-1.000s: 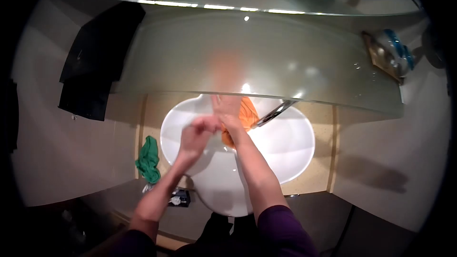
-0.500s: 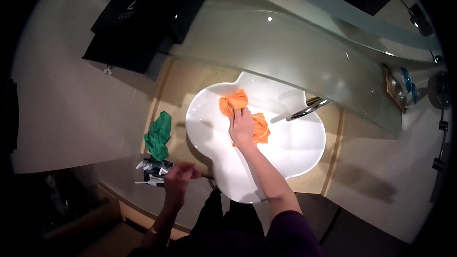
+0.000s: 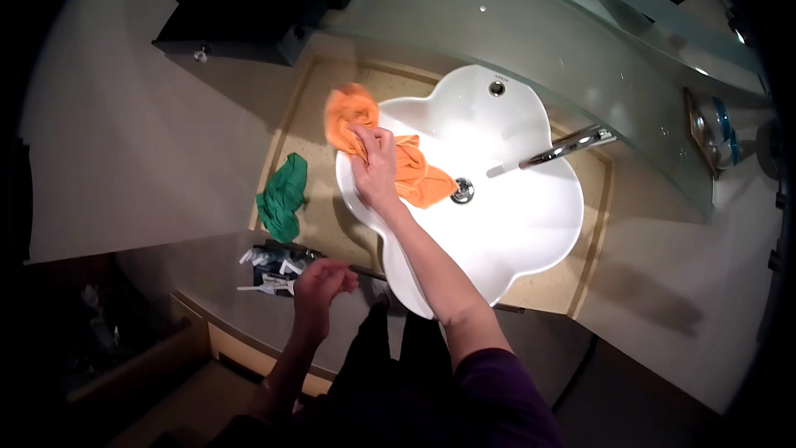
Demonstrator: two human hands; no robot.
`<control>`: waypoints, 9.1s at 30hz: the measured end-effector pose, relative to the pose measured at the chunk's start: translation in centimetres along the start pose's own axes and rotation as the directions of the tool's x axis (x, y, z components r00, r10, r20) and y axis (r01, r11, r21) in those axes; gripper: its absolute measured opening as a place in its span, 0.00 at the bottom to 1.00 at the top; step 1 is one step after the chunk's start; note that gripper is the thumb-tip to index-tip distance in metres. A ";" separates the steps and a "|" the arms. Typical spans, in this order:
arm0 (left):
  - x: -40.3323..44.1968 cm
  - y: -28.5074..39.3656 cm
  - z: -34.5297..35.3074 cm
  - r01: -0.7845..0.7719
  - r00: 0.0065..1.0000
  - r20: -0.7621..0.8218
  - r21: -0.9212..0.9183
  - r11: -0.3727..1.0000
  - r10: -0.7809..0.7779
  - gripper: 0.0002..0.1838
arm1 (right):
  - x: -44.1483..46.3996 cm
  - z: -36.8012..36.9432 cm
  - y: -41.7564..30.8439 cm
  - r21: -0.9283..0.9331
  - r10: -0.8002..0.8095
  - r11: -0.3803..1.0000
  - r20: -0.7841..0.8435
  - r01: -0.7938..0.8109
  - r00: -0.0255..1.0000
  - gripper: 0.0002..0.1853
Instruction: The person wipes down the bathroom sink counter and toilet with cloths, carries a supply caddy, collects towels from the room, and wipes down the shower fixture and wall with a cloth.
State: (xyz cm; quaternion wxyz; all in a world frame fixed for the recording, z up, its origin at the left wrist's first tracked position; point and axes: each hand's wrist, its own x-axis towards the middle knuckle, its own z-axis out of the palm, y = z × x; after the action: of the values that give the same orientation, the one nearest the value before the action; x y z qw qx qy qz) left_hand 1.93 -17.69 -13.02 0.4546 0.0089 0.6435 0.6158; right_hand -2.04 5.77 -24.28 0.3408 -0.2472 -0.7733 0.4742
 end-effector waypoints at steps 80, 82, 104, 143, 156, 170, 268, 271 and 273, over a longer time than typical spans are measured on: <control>14.9 -0.8 7.9 -0.686 0.327 0.378 0.725 -0.058 0.866 0.13 | -8.1 -19.5 2.2 -0.871 0.445 0.481 0.340 0.099 0.828 0.30; 14.8 -0.8 8.0 -0.657 0.362 0.353 0.753 -0.032 0.863 0.10 | -12.1 -18.5 -0.2 -0.870 0.538 0.483 0.384 0.099 0.751 0.29; 13.4 1.3 3.7 -0.474 0.840 0.178 -0.216 0.853 0.512 0.12 | -10.0 -7.7 -2.9 -0.086 0.333 0.941 0.391 -0.326 0.858 0.25; 19.7 -5.4 -15.2 0.042 0.840 -0.030 0.999 -0.010 0.542 0.38 | -30.5 -6.0 -13.8 0.430 0.346 -0.237 0.875 -0.871 0.338 0.26; 5.0 -18.8 -19.5 -0.482 0.873 0.067 -0.024 0.876 0.482 0.16 | -29.9 -14.0 -10.1 0.763 0.723 -0.121 0.507 -0.635 0.470 0.35; -21.2 -22.1 -24.2 -0.151 0.973 -0.181 -0.968 0.201 -0.143 0.27 | -25.8 2.7 -19.6 0.186 0.327 -0.169 0.937 -0.968 0.123 0.27; 0.6 19.0 -141.1 -0.419 0.426 -0.686 0.428 0.801 0.590 0.14 | -33.9 54.6 -29.8 0.823 0.844 -0.009 0.310 -0.568 0.437 0.29; 1.3 20.3 -145.8 -0.392 0.523 -0.627 0.425 0.816 0.578 0.09 | -34.0 52.1 -28.3 0.800 0.857 0.202 0.135 -0.564 0.498 0.26; 1.8 20.7 -145.4 -0.369 0.430 -0.713 0.421 0.829 0.554 0.12 | -33.5 48.8 -28.0 0.570 0.933 0.356 -0.169 -0.740 0.319 0.21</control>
State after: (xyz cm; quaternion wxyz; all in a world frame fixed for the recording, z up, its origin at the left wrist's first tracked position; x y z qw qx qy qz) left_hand -97.10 -125.72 -22.40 -0.0829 -0.0517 0.8079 0.5812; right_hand -19.22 -57.38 -24.29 0.2523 -0.6521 -0.3006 0.6487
